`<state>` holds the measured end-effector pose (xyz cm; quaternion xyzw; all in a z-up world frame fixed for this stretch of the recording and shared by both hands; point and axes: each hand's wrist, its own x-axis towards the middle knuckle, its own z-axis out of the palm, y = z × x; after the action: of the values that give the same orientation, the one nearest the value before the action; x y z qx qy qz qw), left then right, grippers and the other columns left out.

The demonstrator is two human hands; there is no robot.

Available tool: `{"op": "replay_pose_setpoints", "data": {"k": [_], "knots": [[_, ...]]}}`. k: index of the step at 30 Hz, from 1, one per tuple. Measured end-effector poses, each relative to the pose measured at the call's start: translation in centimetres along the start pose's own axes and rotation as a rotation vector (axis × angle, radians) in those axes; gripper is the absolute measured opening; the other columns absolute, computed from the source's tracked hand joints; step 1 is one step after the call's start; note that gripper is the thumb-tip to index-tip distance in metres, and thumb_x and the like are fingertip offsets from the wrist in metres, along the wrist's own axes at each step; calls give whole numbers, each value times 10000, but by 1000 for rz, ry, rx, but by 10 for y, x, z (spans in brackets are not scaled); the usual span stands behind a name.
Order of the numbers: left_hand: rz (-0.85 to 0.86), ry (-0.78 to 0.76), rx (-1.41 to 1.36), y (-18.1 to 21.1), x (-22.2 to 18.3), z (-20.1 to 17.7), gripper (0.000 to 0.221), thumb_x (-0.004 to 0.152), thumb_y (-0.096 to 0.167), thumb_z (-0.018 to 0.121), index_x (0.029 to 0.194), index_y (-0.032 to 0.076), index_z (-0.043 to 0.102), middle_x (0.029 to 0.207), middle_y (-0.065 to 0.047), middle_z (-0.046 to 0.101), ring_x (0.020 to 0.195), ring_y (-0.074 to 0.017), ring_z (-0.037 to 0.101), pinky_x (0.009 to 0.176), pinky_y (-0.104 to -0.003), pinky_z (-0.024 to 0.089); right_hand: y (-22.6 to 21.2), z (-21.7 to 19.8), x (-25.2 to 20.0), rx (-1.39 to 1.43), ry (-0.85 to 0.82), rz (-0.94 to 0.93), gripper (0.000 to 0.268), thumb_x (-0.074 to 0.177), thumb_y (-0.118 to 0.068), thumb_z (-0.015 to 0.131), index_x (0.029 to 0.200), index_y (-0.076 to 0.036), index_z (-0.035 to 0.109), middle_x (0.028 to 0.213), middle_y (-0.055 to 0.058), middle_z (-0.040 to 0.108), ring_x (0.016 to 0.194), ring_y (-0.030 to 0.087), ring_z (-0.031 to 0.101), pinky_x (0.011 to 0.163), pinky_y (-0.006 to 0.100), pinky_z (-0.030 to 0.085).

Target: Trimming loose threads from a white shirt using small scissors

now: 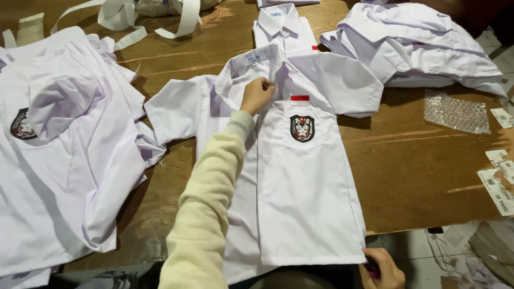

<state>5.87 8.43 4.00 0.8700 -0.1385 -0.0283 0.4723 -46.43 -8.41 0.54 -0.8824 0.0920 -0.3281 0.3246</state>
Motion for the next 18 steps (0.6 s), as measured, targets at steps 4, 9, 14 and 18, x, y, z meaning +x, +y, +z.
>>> {"op": "replay_pose_setpoints", "data": {"k": [4,9,14,18], "knots": [[-73,43,-148,1,6,4,184,957,285,566,888,130,635,899,-29,703,848,-186,635,768,-331,463,32,6,-34,-104,155,319,207,962,-278,685,1113,-135,680,825,11,650,531,124,451,522,275,360],[-152,64,-357,-19,15,22,177,902,165,462,1045,143,562,988,-61,697,909,-204,635,838,-310,463,11,10,-16,-70,443,608,127,1117,-68,650,1241,-41,659,1022,117,645,781,217,550,694,301,453],[-171,-27,-285,-15,-3,8,279,846,47,479,1108,141,498,975,-72,651,891,-208,618,797,-318,470,42,5,-20,-5,350,540,154,1035,3,649,1181,-35,681,987,84,675,789,138,553,659,250,409],[-75,30,-304,-30,0,6,508,805,12,602,1263,146,428,1047,-84,658,884,-188,692,863,-296,547,45,-17,-13,5,65,562,445,811,35,634,1241,-62,690,1022,106,728,872,181,639,780,280,483]]}}
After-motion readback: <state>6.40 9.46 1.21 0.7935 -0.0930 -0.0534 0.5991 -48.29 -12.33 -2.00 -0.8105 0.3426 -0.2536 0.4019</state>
